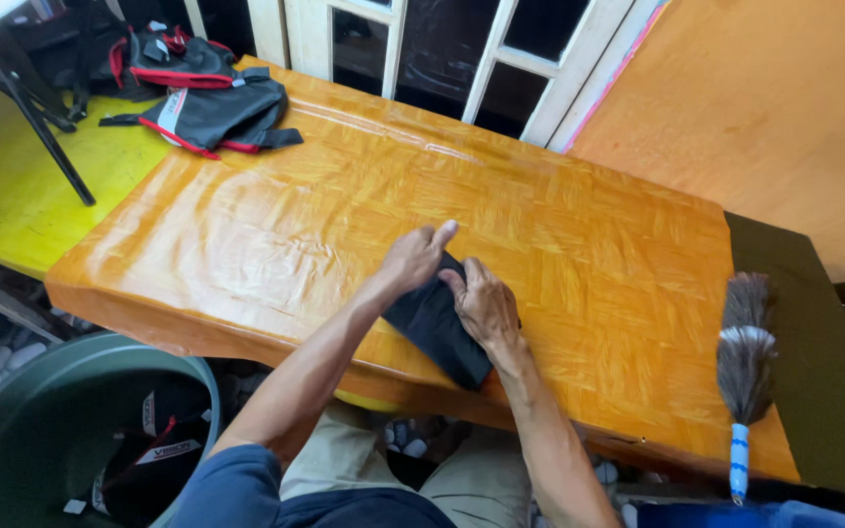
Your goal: The person folds a black and red fabric item by hand on a wooden table, then inserts it into a small black pouch with a red zipper.
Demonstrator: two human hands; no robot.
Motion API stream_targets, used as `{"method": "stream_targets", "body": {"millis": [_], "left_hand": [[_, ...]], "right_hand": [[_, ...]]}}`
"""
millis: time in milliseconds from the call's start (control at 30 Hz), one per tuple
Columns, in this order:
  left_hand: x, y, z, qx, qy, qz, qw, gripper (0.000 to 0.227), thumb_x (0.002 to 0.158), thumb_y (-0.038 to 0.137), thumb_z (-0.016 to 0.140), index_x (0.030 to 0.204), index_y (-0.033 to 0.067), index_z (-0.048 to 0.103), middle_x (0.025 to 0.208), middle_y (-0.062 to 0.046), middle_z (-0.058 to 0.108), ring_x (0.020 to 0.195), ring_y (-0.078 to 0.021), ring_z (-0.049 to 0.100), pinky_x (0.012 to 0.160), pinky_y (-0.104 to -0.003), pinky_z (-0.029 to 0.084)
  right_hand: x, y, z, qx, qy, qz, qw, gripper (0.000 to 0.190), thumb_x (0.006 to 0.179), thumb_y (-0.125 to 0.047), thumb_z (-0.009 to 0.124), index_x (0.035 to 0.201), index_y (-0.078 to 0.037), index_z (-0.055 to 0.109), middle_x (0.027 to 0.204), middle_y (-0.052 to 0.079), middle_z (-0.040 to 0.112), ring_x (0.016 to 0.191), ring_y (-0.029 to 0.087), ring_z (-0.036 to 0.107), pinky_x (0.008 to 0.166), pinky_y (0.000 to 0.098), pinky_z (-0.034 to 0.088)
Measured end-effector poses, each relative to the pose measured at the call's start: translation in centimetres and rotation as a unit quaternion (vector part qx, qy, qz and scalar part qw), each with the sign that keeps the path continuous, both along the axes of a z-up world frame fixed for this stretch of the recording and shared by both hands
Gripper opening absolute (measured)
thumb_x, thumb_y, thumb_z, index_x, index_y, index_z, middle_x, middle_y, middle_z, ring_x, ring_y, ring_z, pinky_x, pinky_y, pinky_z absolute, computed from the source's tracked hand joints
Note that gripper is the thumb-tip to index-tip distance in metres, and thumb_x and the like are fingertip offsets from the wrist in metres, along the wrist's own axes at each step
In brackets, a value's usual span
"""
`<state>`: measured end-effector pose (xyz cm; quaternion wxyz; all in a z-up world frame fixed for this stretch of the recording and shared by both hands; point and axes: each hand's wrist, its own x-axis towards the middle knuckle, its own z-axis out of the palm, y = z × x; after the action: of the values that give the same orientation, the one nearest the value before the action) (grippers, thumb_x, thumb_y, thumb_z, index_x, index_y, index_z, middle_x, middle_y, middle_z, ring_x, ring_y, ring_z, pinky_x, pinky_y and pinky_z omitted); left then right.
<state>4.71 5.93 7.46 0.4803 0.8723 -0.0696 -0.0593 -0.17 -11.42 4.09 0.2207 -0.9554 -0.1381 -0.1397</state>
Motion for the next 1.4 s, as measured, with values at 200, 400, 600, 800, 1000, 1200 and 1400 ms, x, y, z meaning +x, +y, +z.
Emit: {"method": "stream_targets", "body": {"millis": [200,400,600,800,1000,1200,1400], "left_hand": [[-2.8,1.9,-5.3,-0.057,0.049,0.114,0.991,0.079,0.088,0.070,0.066,0.141,0.0117,0.061,0.127,-0.025,0.068,0.124,-0.0422,0.062,0.104,-0.052,0.049],[-2.7,-2.2,-5.0,-0.326,0.026,0.294,0.898,0.069,0.086,0.055,0.080,0.136,0.0146,0.056,0.101,-0.017,0.063,0.097,-0.0316,0.067,0.074,-0.041,0.055],[-1.8,-2.7,-3.7,-0.336,-0.046,0.263,0.903,0.048,0.077,0.045,0.091,0.108,0.0181,0.065,0.076,-0.008,0.057,0.072,-0.0211,0.062,0.057,-0.031,0.048],[2.1,-1.0,-6.1,-0.315,0.002,0.262,0.912,0.032,0.091,0.049,0.075,0.088,0.0178,0.072,0.063,-0.004,0.056,0.058,-0.0164,0.059,0.048,-0.029,0.047],[1.5,-0.3,-7.2,-0.256,0.047,0.281,0.924,0.070,0.090,0.063,0.070,0.129,0.0079,0.054,0.102,-0.025,0.065,0.104,-0.0366,0.067,0.087,-0.046,0.053],[-4.7,-1.5,-2.1,-0.169,0.114,0.237,0.950,0.088,0.077,0.075,0.072,0.118,-0.0023,0.060,0.115,-0.032,0.066,0.118,-0.0474,0.062,0.099,-0.055,0.050],[-4.2,-1.5,-1.7,-0.198,0.080,0.218,0.952,0.076,0.074,0.067,0.080,0.106,0.0025,0.057,0.102,-0.028,0.068,0.105,-0.0434,0.069,0.085,-0.050,0.055]], "right_hand": [[3.0,-1.7,-1.7,0.113,0.081,-0.148,0.979,0.060,0.104,-0.065,0.044,0.103,-0.008,0.063,0.096,0.027,0.072,0.101,0.049,0.069,0.086,0.0598,0.054],[4.9,0.1,-3.7,0.199,0.053,-0.180,0.962,0.055,0.106,-0.064,0.043,0.101,-0.012,0.061,0.091,0.025,0.071,0.099,0.049,0.069,0.085,0.0578,0.053],[5.7,-0.6,-2.5,0.250,0.045,-0.209,0.944,0.071,0.102,-0.073,0.042,0.085,-0.006,0.060,0.085,0.028,0.068,0.100,0.052,0.066,0.087,0.0572,0.050],[3.8,0.0,-0.8,0.232,0.093,-0.206,0.946,0.079,0.098,-0.076,0.045,0.077,-0.003,0.062,0.081,0.029,0.067,0.097,0.052,0.066,0.087,0.0579,0.049],[4.3,0.5,-1.7,0.251,0.143,-0.222,0.931,0.080,0.094,-0.080,0.046,0.074,-0.005,0.064,0.082,0.023,0.070,0.100,0.046,0.068,0.089,0.0507,0.050],[5.4,-0.3,-3.5,0.277,0.146,-0.231,0.921,0.081,0.093,-0.081,0.048,0.077,-0.003,0.067,0.086,0.026,0.070,0.103,0.047,0.067,0.091,0.0505,0.049],[5.8,-2.2,-4.7,0.334,0.138,-0.207,0.909,0.081,0.097,-0.079,0.048,0.081,-0.003,0.071,0.089,0.021,0.071,0.100,0.034,0.067,0.090,0.0462,0.048]]}}
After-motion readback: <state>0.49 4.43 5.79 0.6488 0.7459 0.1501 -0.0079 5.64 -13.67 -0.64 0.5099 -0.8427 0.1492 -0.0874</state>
